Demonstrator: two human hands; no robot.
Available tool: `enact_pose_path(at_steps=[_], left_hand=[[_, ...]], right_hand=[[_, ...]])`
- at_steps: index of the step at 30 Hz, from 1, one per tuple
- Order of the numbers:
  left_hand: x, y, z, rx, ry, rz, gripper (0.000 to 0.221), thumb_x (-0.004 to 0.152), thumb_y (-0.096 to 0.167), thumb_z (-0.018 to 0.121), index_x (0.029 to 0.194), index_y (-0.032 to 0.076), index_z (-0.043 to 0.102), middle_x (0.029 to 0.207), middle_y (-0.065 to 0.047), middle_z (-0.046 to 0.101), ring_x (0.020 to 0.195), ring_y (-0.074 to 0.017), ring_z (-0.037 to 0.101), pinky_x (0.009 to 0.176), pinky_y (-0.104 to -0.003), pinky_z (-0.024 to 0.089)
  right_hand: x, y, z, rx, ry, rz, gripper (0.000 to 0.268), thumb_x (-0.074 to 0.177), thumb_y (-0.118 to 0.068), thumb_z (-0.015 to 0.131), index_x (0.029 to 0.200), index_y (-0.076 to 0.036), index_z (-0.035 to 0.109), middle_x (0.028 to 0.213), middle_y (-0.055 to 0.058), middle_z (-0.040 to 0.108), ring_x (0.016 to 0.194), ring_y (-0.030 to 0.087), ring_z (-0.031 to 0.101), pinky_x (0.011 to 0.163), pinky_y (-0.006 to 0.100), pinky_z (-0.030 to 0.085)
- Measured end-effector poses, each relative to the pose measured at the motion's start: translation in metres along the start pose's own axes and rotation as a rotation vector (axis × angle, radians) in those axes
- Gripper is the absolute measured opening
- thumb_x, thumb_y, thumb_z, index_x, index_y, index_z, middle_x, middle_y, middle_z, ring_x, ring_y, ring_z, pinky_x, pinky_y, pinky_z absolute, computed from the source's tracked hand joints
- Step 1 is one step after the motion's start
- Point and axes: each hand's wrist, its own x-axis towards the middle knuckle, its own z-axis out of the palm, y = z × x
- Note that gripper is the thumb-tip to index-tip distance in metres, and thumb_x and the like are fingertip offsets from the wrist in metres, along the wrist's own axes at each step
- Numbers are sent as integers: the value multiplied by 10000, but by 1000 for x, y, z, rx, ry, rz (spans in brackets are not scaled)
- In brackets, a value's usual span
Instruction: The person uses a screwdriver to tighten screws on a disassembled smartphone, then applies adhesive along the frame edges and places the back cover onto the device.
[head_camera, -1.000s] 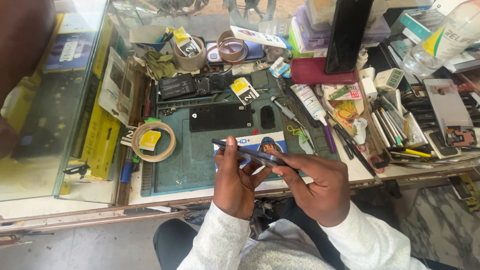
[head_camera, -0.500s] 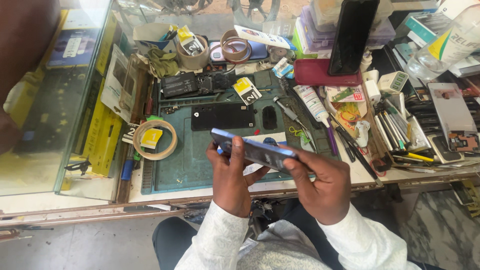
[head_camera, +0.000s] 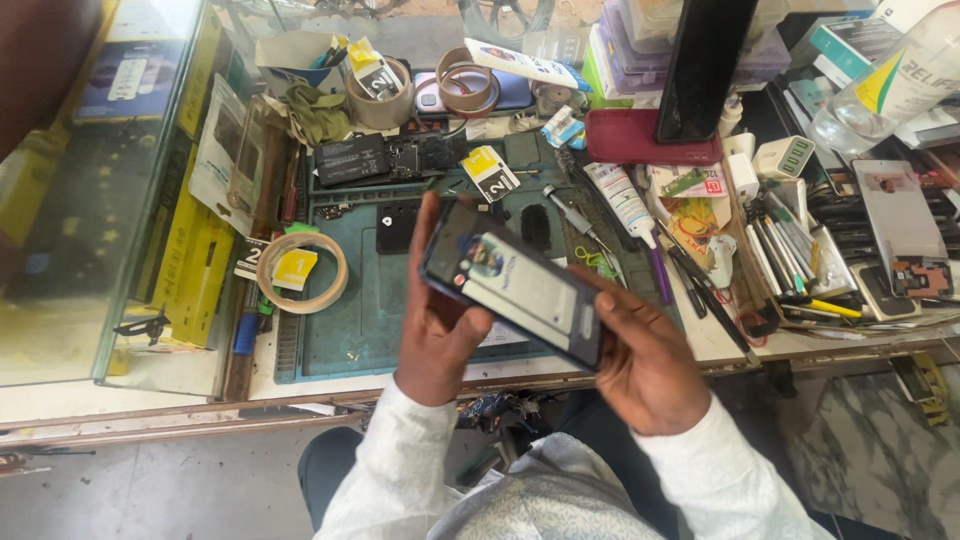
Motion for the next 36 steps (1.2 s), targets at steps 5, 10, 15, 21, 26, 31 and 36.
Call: enact_pose_path(at_steps=[5, 10, 15, 21, 26, 31, 36], left_hand=[[-6, -9, 8, -418, 61, -121, 1090, 935, 421, 784, 1694, 254, 20, 1409, -177, 571, 1268, -421, 625, 1029, -559, 564], [-12, -18, 1, -411, 208, -152, 851, 1029, 398, 633, 1668, 243, 93, 1310, -168, 591, 1229, -437, 647, 1011, -567, 594], [-16, -29, -1, -384, 282, -207, 717, 1038, 458, 546, 1623, 233, 197, 1241, -148, 609, 1137, -376, 689, 908, -520, 614], [-19, -32, 2, -369, 407, -345, 631, 1006, 467, 533, 1538, 245, 277, 1176, -128, 604, 1055, -363, 719, 847, -503, 642], [-19, -29, 7, -331, 438, -353, 624, 1003, 413, 544, 1536, 253, 261, 1173, -125, 601, 1047, -356, 722, 813, -482, 648], [-15, -25, 14, -285, 433, -330, 648, 1019, 343, 536, 1576, 270, 213, 1202, -133, 587, 1067, -339, 715, 805, -476, 642], [-19, -20, 18, -372, 356, -291, 671, 1014, 386, 440, 1609, 283, 146, 1371, -125, 593, 1146, -287, 689, 941, -448, 598]], right_hand=[[-12, 15, 6, 17, -57, 122, 476, 1105, -180, 547, 1516, 60, 528, 1209, 228, 726, 998, 253, 742, 871, 374, 615], [-27, 5, 28, -997, -90, -524, 641, 984, -416, 585, 1486, -27, 503, 1495, 118, 591, 1329, 278, 642, 1030, 379, 563], [-26, 5, 44, -1470, -153, -929, 674, 864, -187, 855, 1450, -67, 545, 1375, 157, 672, 1289, 311, 685, 1048, 377, 586], [-23, 9, 50, -1396, -118, -938, 486, 910, 112, 703, 1362, -53, 630, 1280, 174, 722, 1163, 287, 762, 918, 327, 669], [-22, 12, 50, -1428, -79, -981, 472, 893, 130, 688, 1331, -39, 638, 1236, 174, 736, 1109, 276, 773, 875, 318, 666], [-24, 16, 44, -1431, -44, -958, 466, 892, 142, 675, 1323, -32, 639, 1212, 162, 746, 1071, 257, 786, 857, 318, 658], [-24, 19, 31, -1590, -198, -1032, 470, 833, 108, 708, 1283, -17, 651, 1234, 182, 721, 1129, 318, 744, 877, 376, 635]])
